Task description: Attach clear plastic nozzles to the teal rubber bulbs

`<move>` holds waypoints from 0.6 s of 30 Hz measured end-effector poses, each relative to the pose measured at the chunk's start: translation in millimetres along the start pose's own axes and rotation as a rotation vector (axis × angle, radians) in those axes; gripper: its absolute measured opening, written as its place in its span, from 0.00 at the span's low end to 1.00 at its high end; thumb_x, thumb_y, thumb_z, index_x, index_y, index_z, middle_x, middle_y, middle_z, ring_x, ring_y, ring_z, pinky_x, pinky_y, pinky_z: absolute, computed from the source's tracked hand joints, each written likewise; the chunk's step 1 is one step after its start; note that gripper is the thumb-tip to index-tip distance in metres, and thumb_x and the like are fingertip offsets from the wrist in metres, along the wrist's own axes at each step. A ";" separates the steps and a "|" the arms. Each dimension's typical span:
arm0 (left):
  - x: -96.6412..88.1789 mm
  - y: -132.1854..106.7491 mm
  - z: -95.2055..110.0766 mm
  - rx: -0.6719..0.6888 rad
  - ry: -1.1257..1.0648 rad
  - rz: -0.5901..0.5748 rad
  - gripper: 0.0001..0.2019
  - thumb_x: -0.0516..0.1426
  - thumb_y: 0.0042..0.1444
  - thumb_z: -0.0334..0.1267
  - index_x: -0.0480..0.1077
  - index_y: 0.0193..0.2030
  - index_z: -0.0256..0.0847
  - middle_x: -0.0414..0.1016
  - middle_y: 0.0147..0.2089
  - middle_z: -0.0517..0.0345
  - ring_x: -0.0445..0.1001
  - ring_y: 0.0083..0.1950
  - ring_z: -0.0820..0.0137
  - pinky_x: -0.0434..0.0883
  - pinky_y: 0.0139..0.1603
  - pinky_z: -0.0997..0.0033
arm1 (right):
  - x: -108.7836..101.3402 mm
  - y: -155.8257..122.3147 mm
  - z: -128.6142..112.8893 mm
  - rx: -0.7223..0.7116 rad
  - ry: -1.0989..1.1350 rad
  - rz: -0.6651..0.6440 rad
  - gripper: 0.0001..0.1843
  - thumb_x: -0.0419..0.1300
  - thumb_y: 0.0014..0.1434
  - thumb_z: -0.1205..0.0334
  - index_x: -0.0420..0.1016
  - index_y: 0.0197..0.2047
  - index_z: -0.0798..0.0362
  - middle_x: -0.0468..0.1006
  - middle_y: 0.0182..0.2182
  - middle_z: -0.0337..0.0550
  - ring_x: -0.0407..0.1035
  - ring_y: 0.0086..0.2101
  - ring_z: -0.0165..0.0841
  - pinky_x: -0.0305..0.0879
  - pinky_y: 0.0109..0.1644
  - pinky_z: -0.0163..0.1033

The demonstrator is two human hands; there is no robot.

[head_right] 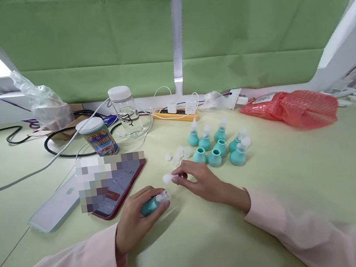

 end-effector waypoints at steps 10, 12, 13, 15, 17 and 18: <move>-2.2 -1.8 6.1 0.068 -0.055 -0.002 0.10 0.54 0.52 0.38 0.71 0.37 0.35 0.68 0.27 0.56 0.66 0.28 0.73 0.63 0.27 0.76 | -2.0 0.7 -28.1 -0.074 0.150 -0.307 0.09 0.53 0.56 0.62 0.73 0.36 0.54 0.70 0.22 0.39 0.62 0.23 0.25 0.57 0.28 0.31; -3.2 -2.1 7.3 0.104 -0.066 0.015 0.10 0.54 0.52 0.37 0.71 0.37 0.35 0.68 0.28 0.54 0.65 0.28 0.73 0.64 0.28 0.75 | -2.1 0.8 -26.1 -0.066 0.161 -0.282 0.09 0.54 0.55 0.61 0.73 0.37 0.53 0.71 0.23 0.38 0.62 0.23 0.25 0.57 0.28 0.31; -3.6 -2.2 8.0 0.122 -0.072 0.023 0.10 0.54 0.52 0.37 0.71 0.37 0.34 0.68 0.28 0.54 0.66 0.28 0.73 0.64 0.28 0.75 | -2.0 0.6 -25.2 -0.061 0.165 -0.272 0.10 0.54 0.55 0.61 0.73 0.38 0.53 0.72 0.23 0.38 0.62 0.23 0.25 0.57 0.27 0.31; -4.7 -2.6 10.3 0.165 -0.086 0.040 0.09 0.55 0.51 0.35 0.71 0.37 0.33 0.68 0.28 0.53 0.66 0.28 0.73 0.64 0.28 0.75 | -1.8 -0.4 -25.3 -0.056 0.174 -0.261 0.10 0.55 0.54 0.60 0.73 0.38 0.53 0.72 0.23 0.39 0.63 0.23 0.25 0.58 0.27 0.31; -6.6 -3.7 14.2 0.217 -0.103 0.063 0.09 0.55 0.50 0.34 0.71 0.38 0.32 0.68 0.28 0.53 0.66 0.28 0.73 0.64 0.28 0.75 | -2.9 -1.7 -28.1 -0.060 0.182 -0.247 0.10 0.56 0.53 0.61 0.73 0.38 0.53 0.72 0.23 0.39 0.64 0.23 0.25 0.59 0.27 0.31; -7.8 -4.6 16.4 0.242 -0.113 0.074 0.09 0.56 0.50 0.34 0.71 0.38 0.32 0.68 0.28 0.52 0.66 0.28 0.73 0.64 0.27 0.75 | -3.8 -2.3 -30.3 -0.063 0.189 -0.239 0.10 0.56 0.53 0.61 0.73 0.38 0.54 0.72 0.22 0.39 0.64 0.23 0.25 0.59 0.27 0.31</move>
Point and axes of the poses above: each hand's wrist, its own y-axis towards the middle knuckle, its own x-axis out of the palm, z = x × y, the point moved 10 cm from there along y, towards the middle knuckle
